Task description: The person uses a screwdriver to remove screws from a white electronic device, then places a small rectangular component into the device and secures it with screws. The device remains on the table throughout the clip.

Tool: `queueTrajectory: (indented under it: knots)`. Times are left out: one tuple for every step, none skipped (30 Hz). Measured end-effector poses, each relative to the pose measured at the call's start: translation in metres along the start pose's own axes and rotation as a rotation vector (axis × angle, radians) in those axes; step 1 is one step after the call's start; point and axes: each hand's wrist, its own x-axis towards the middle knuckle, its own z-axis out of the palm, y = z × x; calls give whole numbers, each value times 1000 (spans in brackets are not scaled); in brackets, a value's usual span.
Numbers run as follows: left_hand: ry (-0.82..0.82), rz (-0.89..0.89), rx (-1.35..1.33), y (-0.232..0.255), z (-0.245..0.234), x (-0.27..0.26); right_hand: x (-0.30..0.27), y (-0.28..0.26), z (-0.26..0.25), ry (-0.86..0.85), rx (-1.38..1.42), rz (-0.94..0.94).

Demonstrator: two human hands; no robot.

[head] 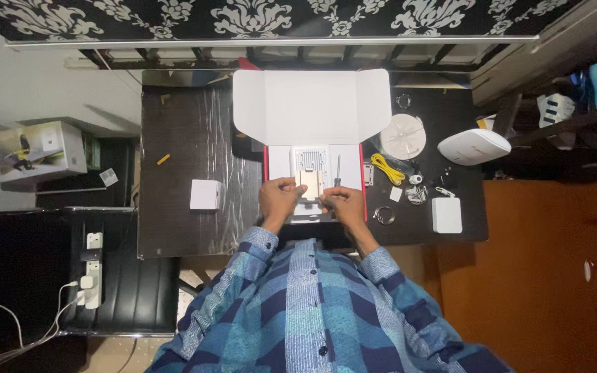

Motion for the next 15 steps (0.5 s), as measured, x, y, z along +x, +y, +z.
queueTrajectory:
  knots:
    - [15,24,0,4,0,-1,2,1,1,4,-7,-9]
    - [29,49,0,7,-1,-2,4,1,2,7,-13,-19]
    - [44,73,0,11,0,-3,5,2,2,11,-20,-28]
    - [60,86,42,15,0,-4,6,1,2,22,-43,-68]
    - [79,99,83,18,-1,-5,9,0,4,29,-67,-107]
    - [98,111,123,21,-1,-4,10,-2,6,37,-91,-147]
    - [104,125,142,24,-2,-4,11,-5,7,70,-168,-158]
    - [109,138,160,27,-3,-2,11,-7,9,102,-244,-169]
    - [112,153,178,28,-4,-2,10,-10,9,138,-320,-178]
    - [103,152,197,29,-4,0,9,-12,11,172,-391,-199]
    - [92,154,217,31,-4,2,8,-14,14,210,-460,-220]
    - [81,156,236,32,-4,4,7,-18,15,247,-529,-241]
    - [81,163,256,32,-4,5,7,-20,16,258,-539,-227]
    - [81,170,276,33,-4,6,6,-23,17,268,-548,-213]
    - [82,177,295,33,-5,7,5,-25,18,277,-558,-200]
